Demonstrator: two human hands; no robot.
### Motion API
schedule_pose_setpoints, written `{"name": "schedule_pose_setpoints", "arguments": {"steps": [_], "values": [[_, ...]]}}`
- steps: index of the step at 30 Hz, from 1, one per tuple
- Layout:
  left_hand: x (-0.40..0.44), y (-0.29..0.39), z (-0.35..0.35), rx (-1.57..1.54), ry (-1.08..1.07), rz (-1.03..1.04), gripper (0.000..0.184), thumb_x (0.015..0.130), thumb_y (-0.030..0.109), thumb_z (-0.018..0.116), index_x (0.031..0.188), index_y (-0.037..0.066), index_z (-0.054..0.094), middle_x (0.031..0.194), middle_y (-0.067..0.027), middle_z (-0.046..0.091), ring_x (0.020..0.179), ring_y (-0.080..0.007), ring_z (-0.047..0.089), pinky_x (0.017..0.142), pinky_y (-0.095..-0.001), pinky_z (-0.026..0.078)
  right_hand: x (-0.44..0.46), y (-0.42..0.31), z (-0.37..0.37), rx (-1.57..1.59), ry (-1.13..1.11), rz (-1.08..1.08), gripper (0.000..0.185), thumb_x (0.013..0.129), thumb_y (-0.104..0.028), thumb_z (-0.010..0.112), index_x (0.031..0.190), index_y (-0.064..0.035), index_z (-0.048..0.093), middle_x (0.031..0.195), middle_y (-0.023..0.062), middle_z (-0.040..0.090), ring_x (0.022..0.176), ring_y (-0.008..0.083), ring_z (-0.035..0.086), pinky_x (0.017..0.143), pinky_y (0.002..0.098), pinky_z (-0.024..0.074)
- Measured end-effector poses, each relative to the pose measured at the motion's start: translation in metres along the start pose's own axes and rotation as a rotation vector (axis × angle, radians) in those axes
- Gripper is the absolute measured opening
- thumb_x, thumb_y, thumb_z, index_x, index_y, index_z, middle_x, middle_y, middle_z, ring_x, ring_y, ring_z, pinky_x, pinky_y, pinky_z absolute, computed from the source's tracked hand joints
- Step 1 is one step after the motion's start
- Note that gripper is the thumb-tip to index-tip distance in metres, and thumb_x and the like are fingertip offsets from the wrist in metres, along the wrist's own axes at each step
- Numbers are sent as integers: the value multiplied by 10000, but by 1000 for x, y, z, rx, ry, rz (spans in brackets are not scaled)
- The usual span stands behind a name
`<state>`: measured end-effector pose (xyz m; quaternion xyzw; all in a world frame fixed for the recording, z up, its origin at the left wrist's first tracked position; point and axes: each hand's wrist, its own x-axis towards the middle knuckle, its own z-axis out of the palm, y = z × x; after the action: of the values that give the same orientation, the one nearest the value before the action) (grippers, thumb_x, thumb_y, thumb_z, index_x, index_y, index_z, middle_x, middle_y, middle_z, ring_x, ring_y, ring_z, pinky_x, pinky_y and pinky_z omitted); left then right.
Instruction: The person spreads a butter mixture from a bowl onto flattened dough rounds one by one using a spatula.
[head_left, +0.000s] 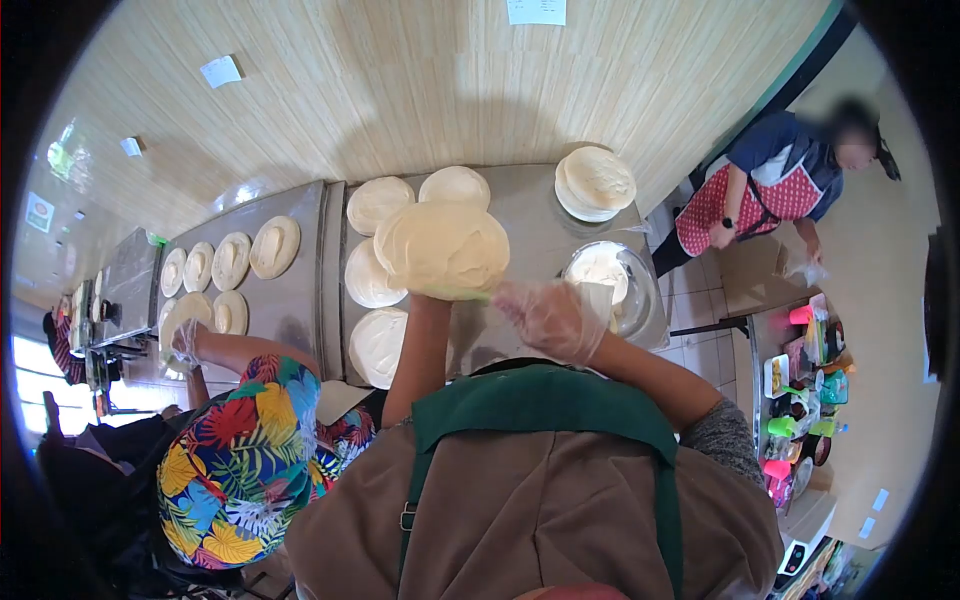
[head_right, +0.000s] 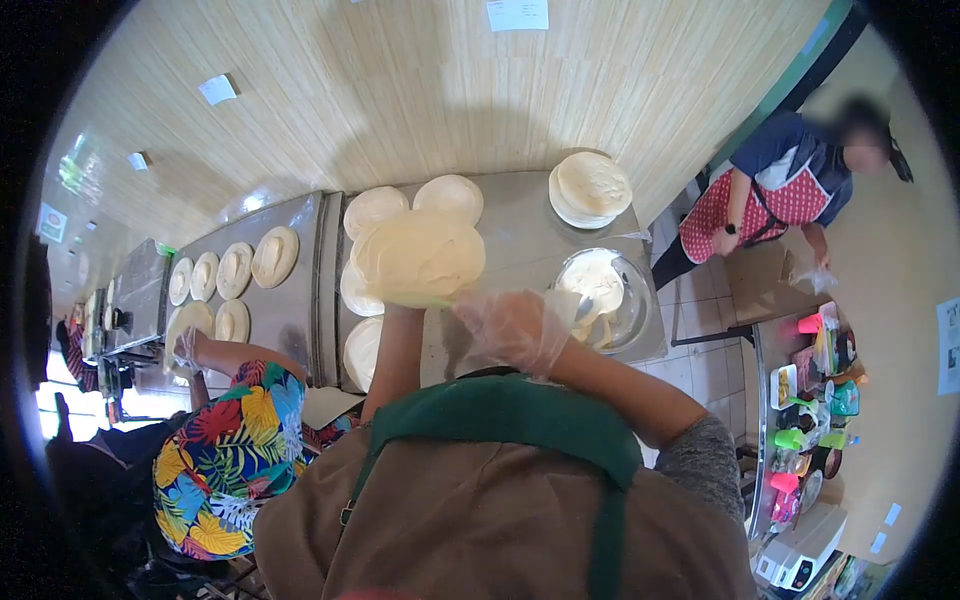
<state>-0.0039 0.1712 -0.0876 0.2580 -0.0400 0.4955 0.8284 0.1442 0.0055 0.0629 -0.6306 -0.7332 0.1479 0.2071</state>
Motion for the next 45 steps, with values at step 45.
{"name": "schedule_pose_setpoints", "arguments": {"steps": [45], "values": [[12, 24, 53, -18, 115, 83, 560, 950, 464, 519, 1373, 99, 473, 1341, -113, 562, 1215, -298, 552, 1015, -488, 462, 13, 119, -49, 0, 452, 81, 244, 966, -294, 551, 950, -66, 635, 854, 115, 652, 743, 347, 625, 648, 451, 478]]}}
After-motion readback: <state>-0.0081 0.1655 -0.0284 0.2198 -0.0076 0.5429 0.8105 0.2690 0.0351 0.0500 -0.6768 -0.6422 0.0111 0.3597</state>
